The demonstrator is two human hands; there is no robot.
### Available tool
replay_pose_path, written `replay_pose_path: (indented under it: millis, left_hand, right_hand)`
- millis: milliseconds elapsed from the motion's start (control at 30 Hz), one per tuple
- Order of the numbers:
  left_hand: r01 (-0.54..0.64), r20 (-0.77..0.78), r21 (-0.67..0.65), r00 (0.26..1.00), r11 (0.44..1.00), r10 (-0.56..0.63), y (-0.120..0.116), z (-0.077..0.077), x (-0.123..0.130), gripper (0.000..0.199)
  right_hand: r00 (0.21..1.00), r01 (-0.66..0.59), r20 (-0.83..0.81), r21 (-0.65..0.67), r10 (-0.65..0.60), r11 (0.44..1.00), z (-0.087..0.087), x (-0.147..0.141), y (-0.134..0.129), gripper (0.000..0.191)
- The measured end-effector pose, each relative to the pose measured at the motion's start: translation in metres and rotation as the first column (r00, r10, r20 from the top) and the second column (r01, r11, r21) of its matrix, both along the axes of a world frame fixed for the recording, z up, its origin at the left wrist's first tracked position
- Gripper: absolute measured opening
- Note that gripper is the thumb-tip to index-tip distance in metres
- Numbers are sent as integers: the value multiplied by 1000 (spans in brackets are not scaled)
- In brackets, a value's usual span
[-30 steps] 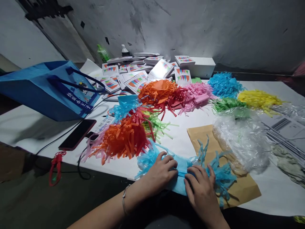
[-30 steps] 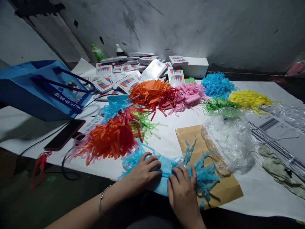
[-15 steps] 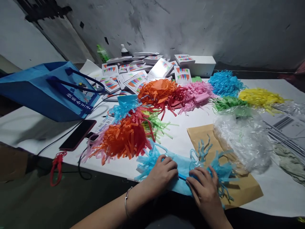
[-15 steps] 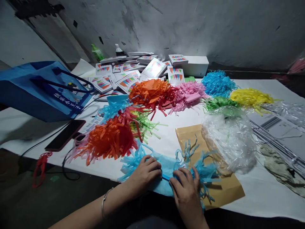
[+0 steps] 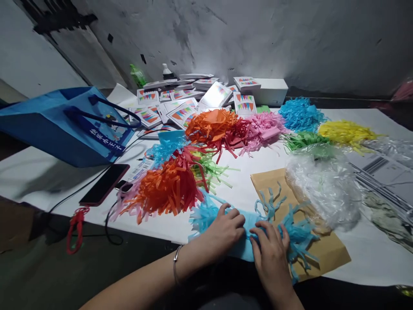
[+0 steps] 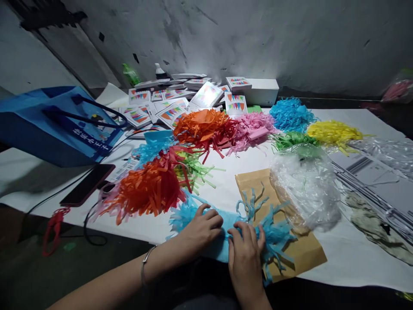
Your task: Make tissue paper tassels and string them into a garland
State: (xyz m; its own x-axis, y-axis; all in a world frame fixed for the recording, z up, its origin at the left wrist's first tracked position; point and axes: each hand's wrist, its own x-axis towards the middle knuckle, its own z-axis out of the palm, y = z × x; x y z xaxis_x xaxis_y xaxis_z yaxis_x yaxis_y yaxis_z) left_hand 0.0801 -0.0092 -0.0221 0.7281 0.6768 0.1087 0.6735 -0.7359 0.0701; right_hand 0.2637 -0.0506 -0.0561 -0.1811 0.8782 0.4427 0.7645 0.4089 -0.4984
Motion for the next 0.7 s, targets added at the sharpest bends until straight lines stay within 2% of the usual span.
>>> replay_pose_path:
  millis: [67,133,267,400,467,567,633,700]
  left_hand:
    - [97,1,79,995,992,-98,0,-4,-2,10]
    - [121,11,133,992,984,-124,3,-7,-3,14]
    - [118,45,168,991,979,-127,9,-4,-1,21]
    - [53,192,193,977,980,-90,-6,-3,3,11]
    - [58,267,148,959,987,-96,-18,-11,5,9]
    - [-9,244,28,970,1000,2,-25,-27,5,31]
    - [-78,202,-54,976,995,88,-20,-32,5,40]
    - [-93,193,-103,975,990,111,-8,-29,4,35]
  right_hand:
    - [998,-57,-15,-15,56,998,1,1,0,21]
    - [997,-70,-30,-13,69,997,2,0,-1,20]
    - [995,-81,57,61,78,995,6,-5,1,16]
    - [995,-97,-18,103,100,990,9,-8,10,22]
    - [995,-40,-89,139,52,989,13,-7,16,21]
    - [975,97,-218,206,-51,974,24,6,28,19]
    - [935,218,-328,237,-133,947,34,25,35,17]
    - [863,364,-447,231,-234,902,45,53,37,16]
